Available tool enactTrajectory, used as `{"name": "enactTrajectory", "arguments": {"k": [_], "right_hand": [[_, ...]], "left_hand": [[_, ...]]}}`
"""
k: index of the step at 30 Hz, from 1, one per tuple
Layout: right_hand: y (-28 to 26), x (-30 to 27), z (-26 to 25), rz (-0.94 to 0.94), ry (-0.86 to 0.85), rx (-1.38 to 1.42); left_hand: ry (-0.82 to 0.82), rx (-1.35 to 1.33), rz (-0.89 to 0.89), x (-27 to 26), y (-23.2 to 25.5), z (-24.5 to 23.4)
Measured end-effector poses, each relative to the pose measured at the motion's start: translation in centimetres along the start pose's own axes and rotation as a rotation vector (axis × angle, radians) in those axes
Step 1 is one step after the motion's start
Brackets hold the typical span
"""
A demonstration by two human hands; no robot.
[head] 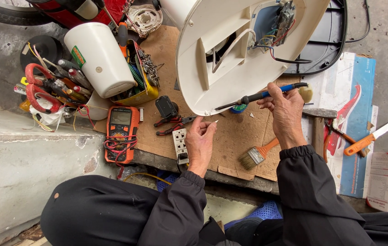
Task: Repairing a plastic fan base by using a soldering iron to melt and fuse the plastic
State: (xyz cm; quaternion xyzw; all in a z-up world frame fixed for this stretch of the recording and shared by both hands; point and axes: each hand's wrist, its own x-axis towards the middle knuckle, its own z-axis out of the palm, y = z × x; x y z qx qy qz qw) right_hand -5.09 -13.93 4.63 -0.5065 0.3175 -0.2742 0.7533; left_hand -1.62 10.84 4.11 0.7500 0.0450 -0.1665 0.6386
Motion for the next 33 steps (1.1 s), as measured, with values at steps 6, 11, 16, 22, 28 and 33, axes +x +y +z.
{"name": "enactTrajectory", "arguments": {"k": [6, 11, 16, 22, 28, 33], "right_hand": [[0.4, 0.4, -0.3, 0.007, 0.011, -0.006], [0.1, 0.4, -0.2, -0.004, 0.019, -0.009], [-0.5, 0.2, 0.6, -0.003, 0.016, -0.012], [-2.4, -0.4, 1.5, 0.018, -0.031, -0.039], [-3.8, -0.7, 2.3, 0.015, -0.077, -0.050], [-4.6, -1.2, 2.9, -0.105, -0.141, -0.118]], "left_hand": [[-0.006, -0.013, -0.001, 0.2, -0.2, 0.2], [-0.007, -0.019, 0.009, 0.1, -0.2, 0.1], [0.001, -0.009, 0.011, 0.1, -0.3, 0.1], [-0.003, -0.014, 0.008, 0.4, -1.0, 0.2], [-0.006, -0.003, 0.012, 0.4, -1.0, 0.2], [-0.001, 0.003, 0.000, 0.3, -0.9, 0.2]]}}
